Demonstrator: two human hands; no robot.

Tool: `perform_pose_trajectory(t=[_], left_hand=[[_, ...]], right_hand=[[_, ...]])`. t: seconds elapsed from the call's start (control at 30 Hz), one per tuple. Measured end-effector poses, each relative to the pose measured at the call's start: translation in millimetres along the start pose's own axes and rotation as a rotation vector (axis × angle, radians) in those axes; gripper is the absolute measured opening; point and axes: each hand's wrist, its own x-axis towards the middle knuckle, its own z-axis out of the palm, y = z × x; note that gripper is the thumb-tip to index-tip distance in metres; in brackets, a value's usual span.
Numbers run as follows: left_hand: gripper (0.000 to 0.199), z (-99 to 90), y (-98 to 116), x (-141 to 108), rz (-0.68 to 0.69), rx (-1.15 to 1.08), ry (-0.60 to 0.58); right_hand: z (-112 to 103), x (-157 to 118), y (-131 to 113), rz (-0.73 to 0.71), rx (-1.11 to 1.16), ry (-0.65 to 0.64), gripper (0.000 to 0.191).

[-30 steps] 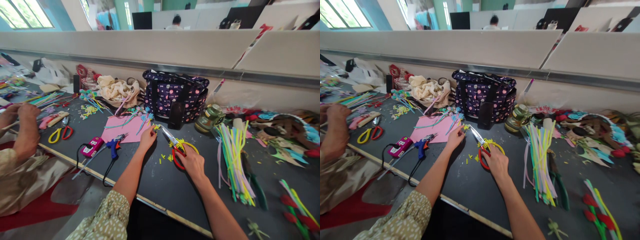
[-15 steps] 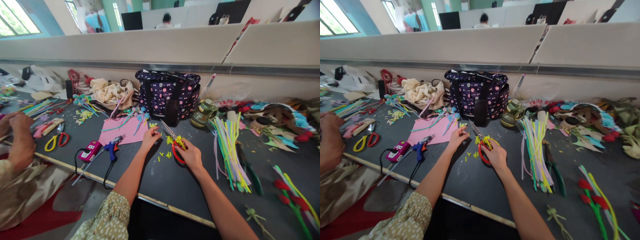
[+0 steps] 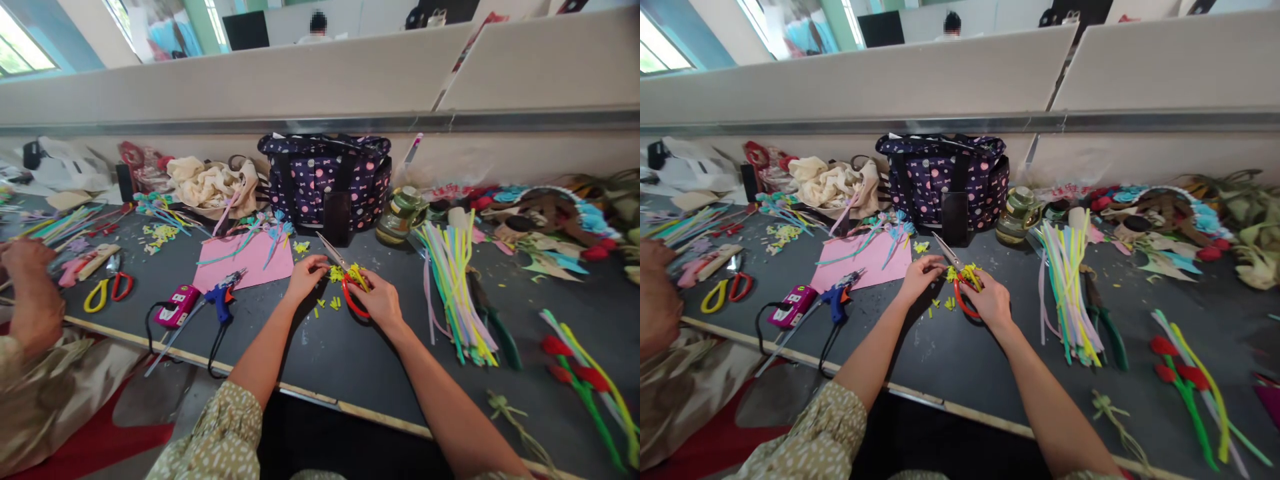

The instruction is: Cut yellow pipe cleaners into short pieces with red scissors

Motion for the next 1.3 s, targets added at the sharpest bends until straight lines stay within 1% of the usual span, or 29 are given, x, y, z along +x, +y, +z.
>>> perform_pose_trajectory(t=[0.07,0.13,0.23,0.3,0.4,0.53,0.6,0.63,0.77,0.87,0.97,1.0,1.03,1.07,1.1,1.2,1.23,1.3], left_hand=[[0.034,-2.2,2.2,-0.3,-0.011,-0.02,0.057],[0.035,-3.1,4.7,-1.2,-0.029,-0.066,0.087],[0.037,-1.7,6.7,-2.6,-0.043,-0.158,0.091],[0.038,0.3,6.4,-2.7,-0.048,-0.215,0.067],[0.034,3.0,5.2,-1.8,-0.076,-0.3,0.046],[0.033,4.3,4.5,-0.7,-0.143,-0.442,0.148],[0.031,4.2,4.7,-0.6,-0.149,-0.488,0.175],[0.03,3.9,5.0,-0.7,-0.149,-0.507,0.18],[0.027,1.7,8.0,-1.3,-0.144,-0.571,0.201],[0.026,-0.3,12.4,-2.4,-0.136,-0.6,0.205],[0.025,-2.8,16.2,-3.5,-0.138,-0.64,0.197],[0.025,-3.9,16.9,-3.6,-0.139,-0.652,0.195],[0.025,-5.0,17.3,-3.5,-0.14,-0.662,0.191],[0.025,-6.2,17.4,-3.3,-0.142,-0.669,0.186],[0.026,-7.3,17.5,-3.1,-0.148,-0.672,0.179],[0.028,-7.8,18.9,-3.9,-0.172,-0.651,0.165],[0.03,-6.6,20.0,-5.0,-0.166,-0.628,0.154],[0.033,-2.3,23.5,-9.0,-0.129,-0.553,0.11]], right_hand=[[0.7,-0.7,0.2,-0.022,-0.029,0.005,0.049],[2.5,-1.9,0.9,-0.066,-0.081,0.028,0.049],[6.2,-4.7,2.3,-0.172,-0.161,0.075,0.048],[8.0,-6.8,2.3,-0.244,-0.21,0.089,0.047],[7.4,-10.1,-1.5,-0.356,-0.301,0.049,0.047],[2.3,-14.3,-12.4,-0.459,-0.439,-0.02,0.052],[0.2,-15.8,-16.6,-0.485,-0.491,-0.008,0.052],[-0.5,-16.2,-17.7,-0.498,-0.507,0.002,0.049],[-2.6,-16.4,-17.5,-0.565,-0.482,0.066,0.037],[-7.5,-17.4,-19.4,-0.648,-0.378,0.134,0.035],[-15.0,-19.9,-26.3,-0.719,-0.278,0.258,0.038],[-17.0,-20.4,-28.7,-0.706,-0.271,0.301,0.041],[-18.5,-20.6,-30.9,-0.645,-0.253,0.351,0.044],[-19.1,-20.5,-32.6,-0.561,-0.202,0.366,0.049],[-18.8,-20.0,-33.7,-0.471,-0.108,0.325,0.05],[-14.0,-18.0,-34.4,-0.155,0.259,0.076,0.043],[-11.8,-17.6,-34.2,-0.057,0.363,0.026,0.043],[-7.6,-17.3,-33.9,0.077,0.515,0.005,0.044]])
